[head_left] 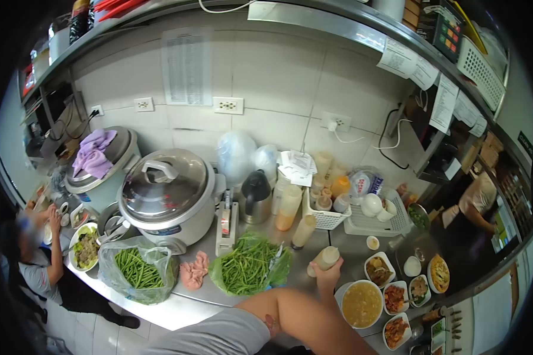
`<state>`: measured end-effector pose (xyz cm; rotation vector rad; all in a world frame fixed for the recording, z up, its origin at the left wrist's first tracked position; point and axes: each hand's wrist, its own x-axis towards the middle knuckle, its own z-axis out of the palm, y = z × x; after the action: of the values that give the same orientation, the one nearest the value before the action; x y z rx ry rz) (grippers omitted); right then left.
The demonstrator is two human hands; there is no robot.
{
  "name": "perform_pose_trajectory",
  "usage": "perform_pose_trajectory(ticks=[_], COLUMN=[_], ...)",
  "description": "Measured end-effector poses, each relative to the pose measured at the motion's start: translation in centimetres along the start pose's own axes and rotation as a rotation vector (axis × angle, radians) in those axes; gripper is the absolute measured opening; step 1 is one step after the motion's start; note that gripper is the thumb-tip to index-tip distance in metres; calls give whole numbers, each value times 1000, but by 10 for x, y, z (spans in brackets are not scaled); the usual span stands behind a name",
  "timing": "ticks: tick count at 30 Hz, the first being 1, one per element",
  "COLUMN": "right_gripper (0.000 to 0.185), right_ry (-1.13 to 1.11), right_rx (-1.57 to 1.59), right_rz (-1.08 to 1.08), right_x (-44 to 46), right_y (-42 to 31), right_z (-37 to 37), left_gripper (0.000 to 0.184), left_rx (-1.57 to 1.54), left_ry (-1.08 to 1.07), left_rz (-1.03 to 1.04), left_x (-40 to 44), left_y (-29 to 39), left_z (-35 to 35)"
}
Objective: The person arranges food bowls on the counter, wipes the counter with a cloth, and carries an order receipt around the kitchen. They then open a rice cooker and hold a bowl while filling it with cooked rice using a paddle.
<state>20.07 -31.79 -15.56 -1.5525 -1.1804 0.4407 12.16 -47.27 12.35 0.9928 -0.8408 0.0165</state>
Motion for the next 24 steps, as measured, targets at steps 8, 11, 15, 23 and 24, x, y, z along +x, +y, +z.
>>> perform_pose_trajectory(ticks=[8, 11, 15, 23, 24], right_gripper=[107, 96, 47, 6, 8], right_ry=[-3, -16, -40, 32, 24], right_rx=[174, 197, 88, 439, 514], right_rz=[59, -22, -19, 292, 348], right_x=[-14, -40, -88, -134, -137], right_y=[-25, -46, 9, -16, -13], right_z=[-23, -64, -125, -222, -227], left_gripper=[27, 25, 22, 43, 43], left_rx=[106, 177, 559, 2039, 2069], left_ry=[15, -5, 132, 458, 479], left_rz=[-25, -68, -256, -421, -463], left_x=[7, 13, 8, 22, 40], left_y=[-7, -3, 17, 101, 114], left_z=[-11, -20, -69, -240, -258])
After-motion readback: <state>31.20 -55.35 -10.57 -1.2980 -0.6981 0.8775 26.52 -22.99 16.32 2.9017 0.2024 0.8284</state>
